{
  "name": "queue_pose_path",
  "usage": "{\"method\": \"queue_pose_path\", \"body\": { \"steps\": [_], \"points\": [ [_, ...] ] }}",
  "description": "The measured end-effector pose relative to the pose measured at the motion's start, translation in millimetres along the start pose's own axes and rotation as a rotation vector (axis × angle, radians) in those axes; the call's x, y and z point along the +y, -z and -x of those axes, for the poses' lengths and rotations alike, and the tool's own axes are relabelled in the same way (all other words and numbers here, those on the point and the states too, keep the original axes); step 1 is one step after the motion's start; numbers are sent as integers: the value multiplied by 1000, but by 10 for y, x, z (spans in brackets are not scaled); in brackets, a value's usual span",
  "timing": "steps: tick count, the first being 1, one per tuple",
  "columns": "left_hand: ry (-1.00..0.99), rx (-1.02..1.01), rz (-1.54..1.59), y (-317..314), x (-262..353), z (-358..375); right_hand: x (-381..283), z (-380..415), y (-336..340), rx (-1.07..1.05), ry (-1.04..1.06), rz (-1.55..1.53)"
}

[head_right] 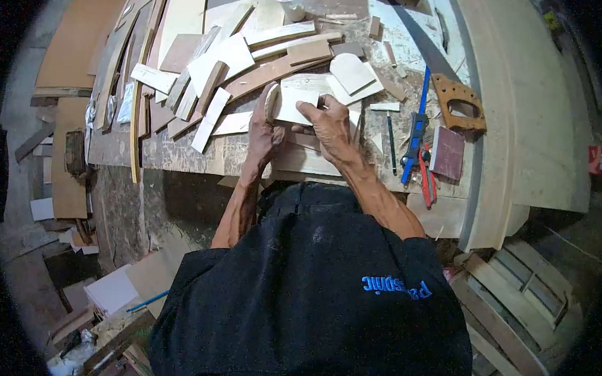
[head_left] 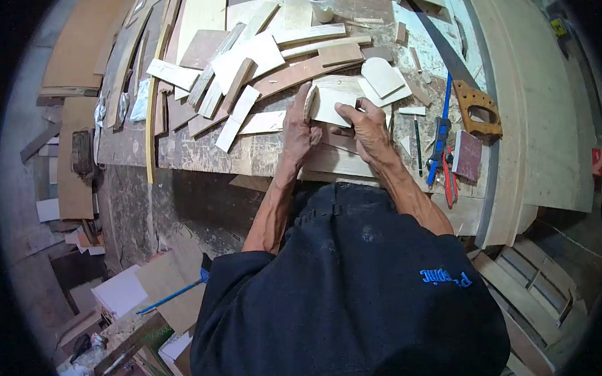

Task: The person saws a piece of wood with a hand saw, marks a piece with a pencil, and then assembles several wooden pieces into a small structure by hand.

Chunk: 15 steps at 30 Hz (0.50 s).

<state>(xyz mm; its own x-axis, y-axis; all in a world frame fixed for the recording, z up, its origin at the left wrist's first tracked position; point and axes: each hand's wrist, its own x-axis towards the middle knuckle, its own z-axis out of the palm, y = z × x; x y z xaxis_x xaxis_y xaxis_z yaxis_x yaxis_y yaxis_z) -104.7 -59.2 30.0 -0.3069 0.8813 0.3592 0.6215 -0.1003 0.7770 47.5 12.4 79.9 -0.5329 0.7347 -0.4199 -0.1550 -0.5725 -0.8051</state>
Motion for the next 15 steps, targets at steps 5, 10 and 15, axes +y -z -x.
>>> {"method": "queue_pose_path", "body": {
  "steps": [5,10,15],
  "points": [
    [-2,-62,-4,86,75,-21,13,66,-75,108,22,97],
    [117,-168,40,137,23,-35,69,64,-169,193,121,162],
    [59,-287,22,287,80,-66,92,36,-162,270,157,316]
  ]
}}
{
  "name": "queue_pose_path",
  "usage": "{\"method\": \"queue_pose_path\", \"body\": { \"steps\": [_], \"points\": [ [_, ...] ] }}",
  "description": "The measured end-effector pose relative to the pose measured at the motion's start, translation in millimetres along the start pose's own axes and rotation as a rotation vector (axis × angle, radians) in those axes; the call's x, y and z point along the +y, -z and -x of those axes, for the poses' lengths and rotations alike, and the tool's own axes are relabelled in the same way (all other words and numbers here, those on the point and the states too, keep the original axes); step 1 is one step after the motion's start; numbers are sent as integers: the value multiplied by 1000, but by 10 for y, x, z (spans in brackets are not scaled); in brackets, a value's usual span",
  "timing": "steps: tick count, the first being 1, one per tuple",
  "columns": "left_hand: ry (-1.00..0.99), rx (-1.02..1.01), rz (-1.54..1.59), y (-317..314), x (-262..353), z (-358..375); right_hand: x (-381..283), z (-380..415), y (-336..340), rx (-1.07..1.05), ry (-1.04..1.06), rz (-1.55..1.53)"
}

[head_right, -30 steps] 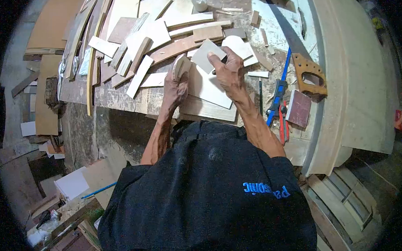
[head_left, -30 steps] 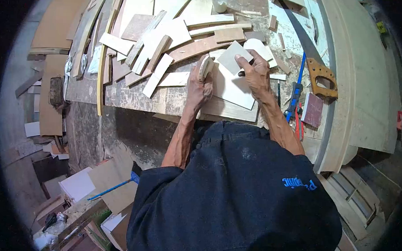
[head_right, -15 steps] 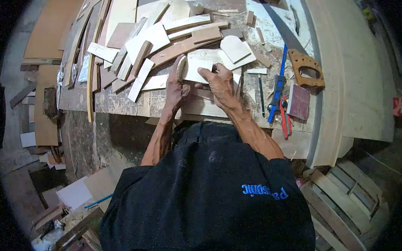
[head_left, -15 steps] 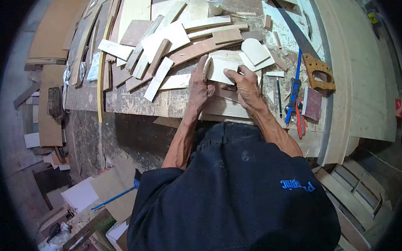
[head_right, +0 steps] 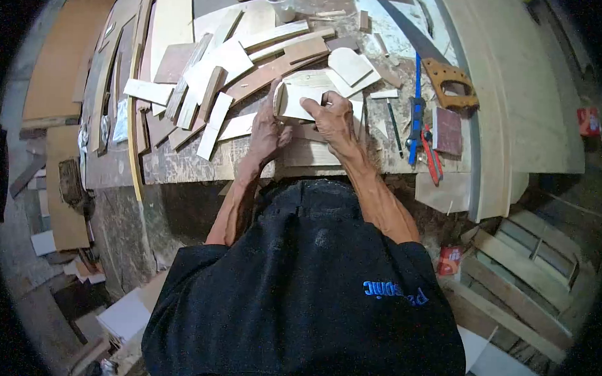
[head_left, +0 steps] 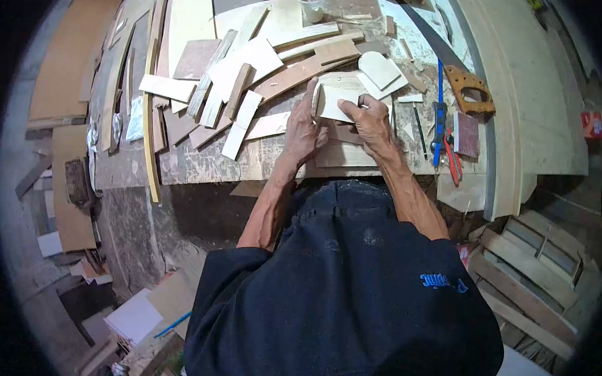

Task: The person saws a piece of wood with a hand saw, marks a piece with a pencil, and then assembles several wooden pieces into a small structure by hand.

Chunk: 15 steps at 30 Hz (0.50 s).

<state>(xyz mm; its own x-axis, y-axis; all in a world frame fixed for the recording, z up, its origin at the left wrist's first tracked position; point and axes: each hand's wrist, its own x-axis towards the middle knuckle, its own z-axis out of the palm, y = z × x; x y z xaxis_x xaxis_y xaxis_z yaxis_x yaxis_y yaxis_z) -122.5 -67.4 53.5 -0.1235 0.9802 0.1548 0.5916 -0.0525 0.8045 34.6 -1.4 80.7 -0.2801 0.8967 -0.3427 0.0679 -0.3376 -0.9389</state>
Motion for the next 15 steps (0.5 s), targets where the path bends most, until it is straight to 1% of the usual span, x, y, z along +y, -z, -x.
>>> {"method": "queue_pose_path", "body": {
  "steps": [1,2,5,6,9,10,13,14,15],
  "points": [
    [-11,-18,2,32,14,4,3,-4,3,12,20,29],
    [-22,-33,5,60,22,-5,2,16,8,20,16,-8],
    [-175,-96,7,180,-10,-48,3,5,-15,8,58,-112],
    [-249,-95,-2,219,-40,-77,41,-33,-19,17,75,-92],
    [-65,-353,15,518,203,-140,63,-61,17,13,39,19],
    [-19,-425,63,550,131,-175,30,-19,-4,12,43,-67],
    [16,-436,34,632,208,-265,37,-24,43,26,43,13],
    [-35,-413,-11,663,262,-281,34,-15,56,22,45,9],
    [-38,-418,-70,688,303,-297,56,-25,63,12,43,-4]
  ]
}}
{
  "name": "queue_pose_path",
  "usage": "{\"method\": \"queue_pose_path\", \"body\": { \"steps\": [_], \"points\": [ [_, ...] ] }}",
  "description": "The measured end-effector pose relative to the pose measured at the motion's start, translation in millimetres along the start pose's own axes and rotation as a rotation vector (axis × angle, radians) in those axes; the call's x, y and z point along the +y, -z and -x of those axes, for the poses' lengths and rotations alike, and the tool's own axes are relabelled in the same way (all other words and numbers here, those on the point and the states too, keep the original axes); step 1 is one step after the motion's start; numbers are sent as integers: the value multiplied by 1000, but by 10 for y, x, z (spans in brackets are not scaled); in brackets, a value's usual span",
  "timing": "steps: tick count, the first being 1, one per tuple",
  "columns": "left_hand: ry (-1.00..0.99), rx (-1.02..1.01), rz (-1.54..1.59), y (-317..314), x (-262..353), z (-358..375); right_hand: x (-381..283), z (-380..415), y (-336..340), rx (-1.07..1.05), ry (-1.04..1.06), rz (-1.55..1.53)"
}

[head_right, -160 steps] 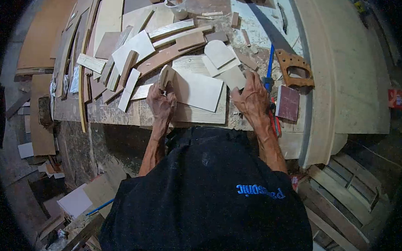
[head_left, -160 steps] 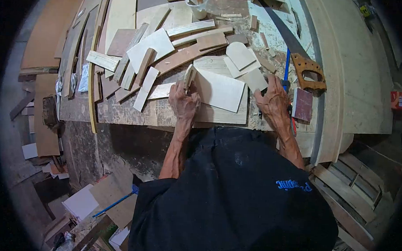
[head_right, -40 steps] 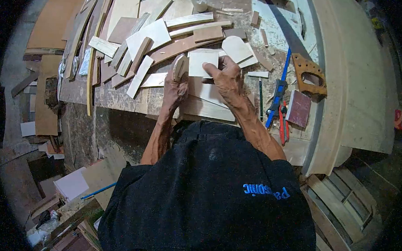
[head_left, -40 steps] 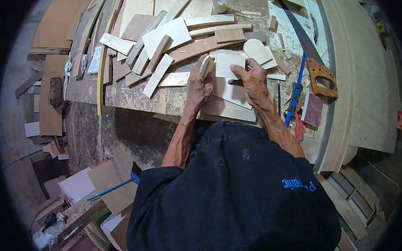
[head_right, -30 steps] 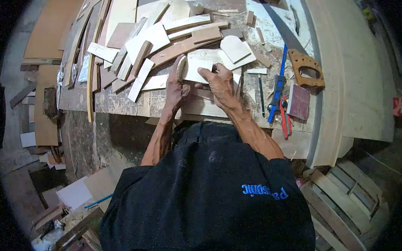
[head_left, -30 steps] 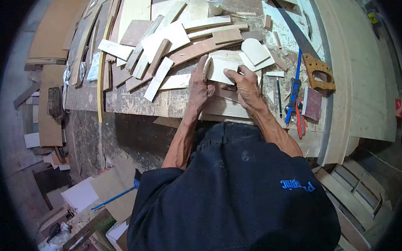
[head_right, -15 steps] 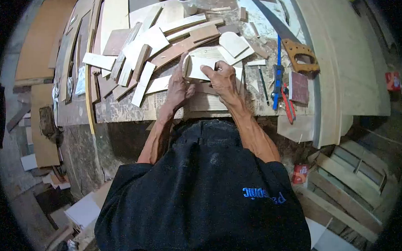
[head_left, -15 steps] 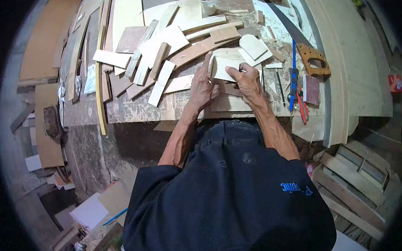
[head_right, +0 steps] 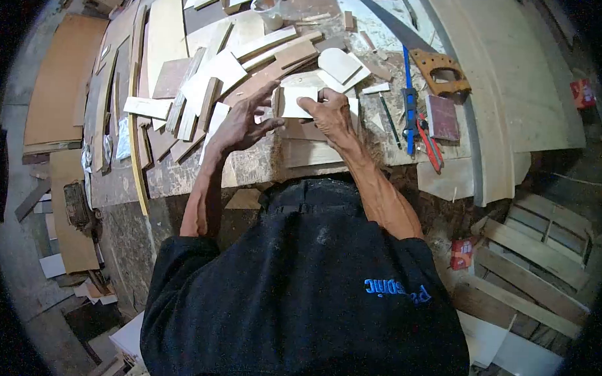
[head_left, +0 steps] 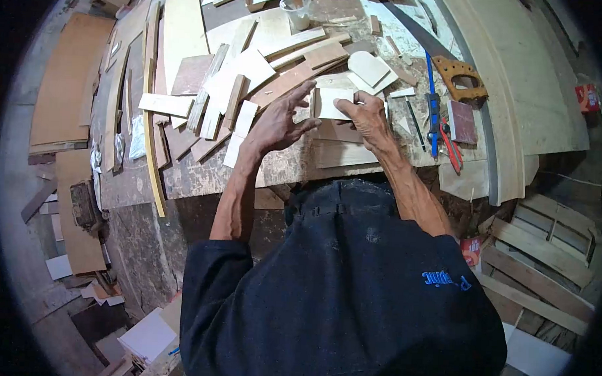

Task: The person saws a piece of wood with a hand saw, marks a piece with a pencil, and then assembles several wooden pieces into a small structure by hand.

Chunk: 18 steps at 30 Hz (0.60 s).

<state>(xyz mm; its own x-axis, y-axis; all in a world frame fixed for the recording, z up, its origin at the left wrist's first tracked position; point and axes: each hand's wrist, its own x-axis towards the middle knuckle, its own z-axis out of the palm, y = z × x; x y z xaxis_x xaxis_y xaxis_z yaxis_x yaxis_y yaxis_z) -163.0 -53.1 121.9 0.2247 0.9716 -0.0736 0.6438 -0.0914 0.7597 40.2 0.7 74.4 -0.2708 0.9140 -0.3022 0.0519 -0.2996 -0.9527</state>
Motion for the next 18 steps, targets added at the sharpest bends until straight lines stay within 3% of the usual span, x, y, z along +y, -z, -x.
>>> {"method": "queue_pose_path", "body": {
  "steps": [2,3,6,11,18],
  "points": [
    [12,-15,-121,68,49,-59,46,-53,17,-15,3,-31],
    [-91,66,-212,51,49,-84,20,-47,19,-5,61,18],
    [82,-66,-122,90,127,-134,-28,-50,34,-53,28,44],
    [-15,-107,-202,131,271,-211,-37,-68,59,-70,78,92],
    [140,-175,-264,154,411,-277,-61,-75,138,-132,47,135]
  ]
}}
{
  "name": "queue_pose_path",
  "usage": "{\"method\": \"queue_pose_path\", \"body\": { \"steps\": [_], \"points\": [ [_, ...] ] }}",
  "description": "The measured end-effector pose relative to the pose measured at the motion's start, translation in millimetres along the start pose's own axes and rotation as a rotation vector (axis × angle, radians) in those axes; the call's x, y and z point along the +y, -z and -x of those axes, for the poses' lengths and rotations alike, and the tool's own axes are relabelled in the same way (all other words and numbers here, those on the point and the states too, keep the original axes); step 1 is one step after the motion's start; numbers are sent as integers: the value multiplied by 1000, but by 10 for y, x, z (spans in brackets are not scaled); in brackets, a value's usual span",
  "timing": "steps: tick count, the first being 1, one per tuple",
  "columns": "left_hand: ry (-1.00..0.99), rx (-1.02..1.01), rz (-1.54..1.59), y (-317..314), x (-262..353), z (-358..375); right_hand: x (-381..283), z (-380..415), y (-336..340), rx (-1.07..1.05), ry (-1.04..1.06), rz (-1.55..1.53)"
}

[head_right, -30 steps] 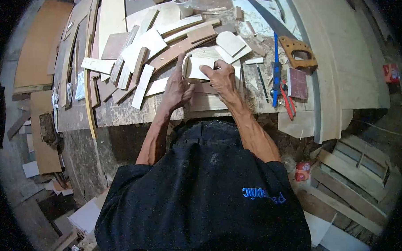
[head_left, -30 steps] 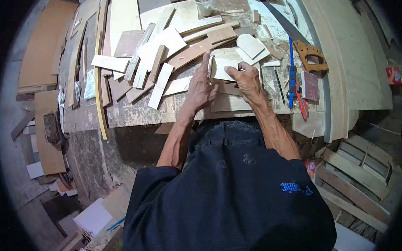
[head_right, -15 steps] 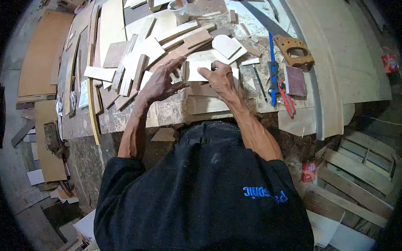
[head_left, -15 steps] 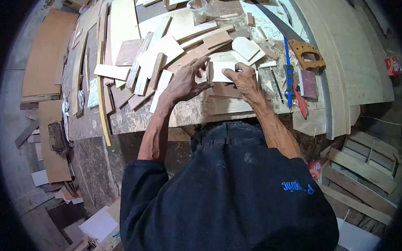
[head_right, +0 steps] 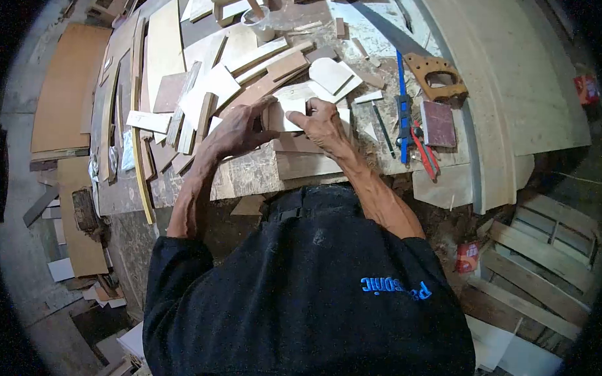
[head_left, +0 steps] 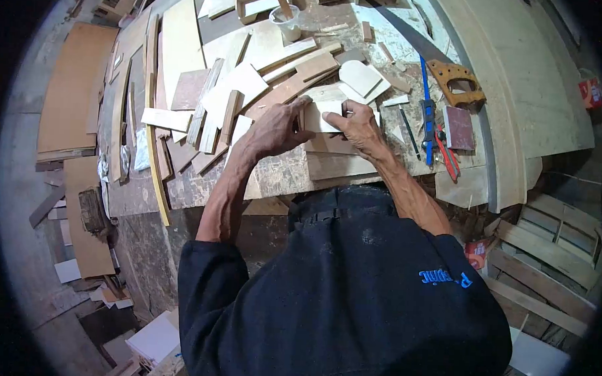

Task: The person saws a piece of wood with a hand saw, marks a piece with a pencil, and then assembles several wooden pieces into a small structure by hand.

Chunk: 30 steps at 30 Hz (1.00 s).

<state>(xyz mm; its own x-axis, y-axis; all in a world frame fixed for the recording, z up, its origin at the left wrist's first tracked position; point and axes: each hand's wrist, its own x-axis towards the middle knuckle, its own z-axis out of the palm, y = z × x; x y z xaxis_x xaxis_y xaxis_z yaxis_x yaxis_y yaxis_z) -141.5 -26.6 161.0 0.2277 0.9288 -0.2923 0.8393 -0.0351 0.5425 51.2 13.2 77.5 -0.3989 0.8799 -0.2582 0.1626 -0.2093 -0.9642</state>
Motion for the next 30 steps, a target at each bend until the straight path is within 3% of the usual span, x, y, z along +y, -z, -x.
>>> {"method": "queue_pose_path", "body": {
  "steps": [1,4,6,8,15,18,23,27,30],
  "points": [
    [-15,-6,11,29,35,9,-30,-12,77,-28,34,169],
    [-4,10,22,0,2,1,14,-154,313,297,242,352],
    [-9,8,14,3,-13,-5,33,-264,501,449,257,650],
    [-13,9,19,7,3,4,23,-368,589,511,480,912],
    [-14,7,-3,13,-29,2,1,-571,671,313,409,1113],
    [19,-10,11,25,-20,-2,-104,-536,715,341,259,1015],
    [-2,1,23,-21,-97,-21,26,-462,867,470,237,721],
    [-20,17,49,-10,-93,-12,167,-334,1008,300,151,-309],
    [34,-43,62,46,-40,-19,150,-170,1036,75,151,-804]
  ]
}}
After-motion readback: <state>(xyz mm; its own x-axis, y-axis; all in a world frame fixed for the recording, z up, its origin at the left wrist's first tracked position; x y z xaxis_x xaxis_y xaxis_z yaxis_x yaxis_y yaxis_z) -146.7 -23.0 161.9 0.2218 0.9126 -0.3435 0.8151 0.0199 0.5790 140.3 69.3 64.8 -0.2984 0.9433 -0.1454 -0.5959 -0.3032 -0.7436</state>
